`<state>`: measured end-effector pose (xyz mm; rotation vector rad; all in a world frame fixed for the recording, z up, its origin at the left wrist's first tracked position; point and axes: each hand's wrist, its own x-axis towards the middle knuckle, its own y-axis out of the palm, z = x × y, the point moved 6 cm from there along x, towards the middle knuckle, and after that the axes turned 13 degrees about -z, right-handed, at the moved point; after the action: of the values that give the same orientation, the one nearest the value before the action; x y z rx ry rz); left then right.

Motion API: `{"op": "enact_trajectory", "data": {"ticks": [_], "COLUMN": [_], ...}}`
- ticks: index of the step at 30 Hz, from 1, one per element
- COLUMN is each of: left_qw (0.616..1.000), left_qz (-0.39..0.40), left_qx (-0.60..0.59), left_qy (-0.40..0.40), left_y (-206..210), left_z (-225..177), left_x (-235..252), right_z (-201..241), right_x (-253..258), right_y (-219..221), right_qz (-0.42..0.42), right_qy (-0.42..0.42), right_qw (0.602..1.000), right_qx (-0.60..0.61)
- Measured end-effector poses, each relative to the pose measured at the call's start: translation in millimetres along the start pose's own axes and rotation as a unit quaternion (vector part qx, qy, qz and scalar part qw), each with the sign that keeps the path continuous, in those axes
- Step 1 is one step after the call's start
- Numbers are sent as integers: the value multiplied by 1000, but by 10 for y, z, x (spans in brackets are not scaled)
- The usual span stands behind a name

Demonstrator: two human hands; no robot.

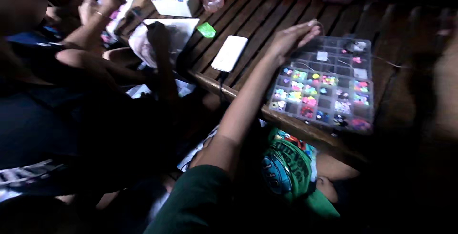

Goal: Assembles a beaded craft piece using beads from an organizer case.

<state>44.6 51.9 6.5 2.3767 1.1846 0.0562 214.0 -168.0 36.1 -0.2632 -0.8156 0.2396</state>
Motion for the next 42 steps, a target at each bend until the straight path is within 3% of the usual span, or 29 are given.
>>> {"op": "enact_trajectory", "data": {"ticks": [4,8,11,15,24,32,38,42], "left_qw": [999,997,996,997,978,975,976,976], "left_qz": [28,35,42,42,128,132,134,125], "left_qx": [41,67,75,67,162,179,174,178], "left_qy": [11,19,15,6,1,-4,-11,-10], "left_y": [31,30,37,53,158,180,177,191], "left_z": [28,30,43,42,65,81,123,84], "left_x": [20,33,28,15,-79,-102,-64,-77], "right_z": [604,779,902,960,671,794,1177,1086], "right_x": [-203,-495,-652,-710,-898,-876,-1047,-1010], "right_y": [169,478,552,453,329,420,789,681], "right_qz": [135,321,389,373,393,380,450,313], "right_qy": [-4,-34,-67,-115,-102,-95,-243,-279], "right_qw": [991,946,919,919,909,916,852,898], "right_qx": [-3,26,30,58,93,93,114,132]}}
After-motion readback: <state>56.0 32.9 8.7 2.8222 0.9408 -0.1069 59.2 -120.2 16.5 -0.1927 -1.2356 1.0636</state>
